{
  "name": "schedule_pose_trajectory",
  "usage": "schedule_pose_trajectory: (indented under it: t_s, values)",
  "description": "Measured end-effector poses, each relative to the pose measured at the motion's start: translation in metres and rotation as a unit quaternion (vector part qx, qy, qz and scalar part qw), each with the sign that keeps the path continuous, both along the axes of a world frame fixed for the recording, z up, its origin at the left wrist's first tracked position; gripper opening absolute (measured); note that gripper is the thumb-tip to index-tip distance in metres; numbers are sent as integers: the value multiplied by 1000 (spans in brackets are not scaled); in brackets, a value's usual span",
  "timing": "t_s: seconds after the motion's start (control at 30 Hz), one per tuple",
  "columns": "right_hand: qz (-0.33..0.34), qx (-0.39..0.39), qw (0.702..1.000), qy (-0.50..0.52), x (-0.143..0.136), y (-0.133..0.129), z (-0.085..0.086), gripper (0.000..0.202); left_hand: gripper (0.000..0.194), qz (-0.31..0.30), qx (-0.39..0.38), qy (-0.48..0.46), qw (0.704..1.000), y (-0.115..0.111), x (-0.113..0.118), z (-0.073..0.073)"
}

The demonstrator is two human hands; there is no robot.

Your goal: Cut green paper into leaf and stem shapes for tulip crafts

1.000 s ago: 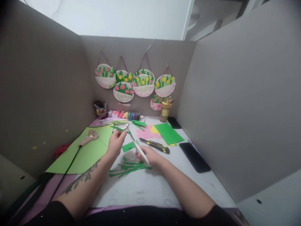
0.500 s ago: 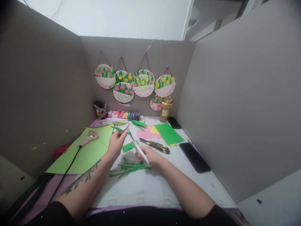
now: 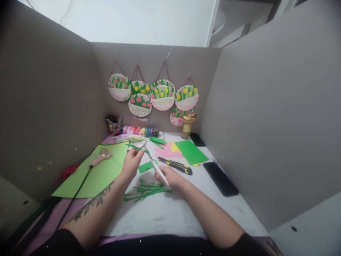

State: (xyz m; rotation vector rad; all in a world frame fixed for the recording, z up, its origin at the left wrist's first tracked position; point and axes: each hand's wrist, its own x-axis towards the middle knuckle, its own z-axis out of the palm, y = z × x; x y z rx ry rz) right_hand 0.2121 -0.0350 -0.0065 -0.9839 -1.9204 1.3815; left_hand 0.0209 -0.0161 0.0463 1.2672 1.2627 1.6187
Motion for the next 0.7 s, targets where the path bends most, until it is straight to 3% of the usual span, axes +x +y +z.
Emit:
schedule_pose_trajectory:
  t_s: [0.43,0.7]
  values:
    - [-9,-5,1000,-17,5,-1,13,15,34,-66,19,7,998,1,-4,0]
    - [0,43,998,-36,11,2,19,27,37,-84,21,20,996,0,-6,5]
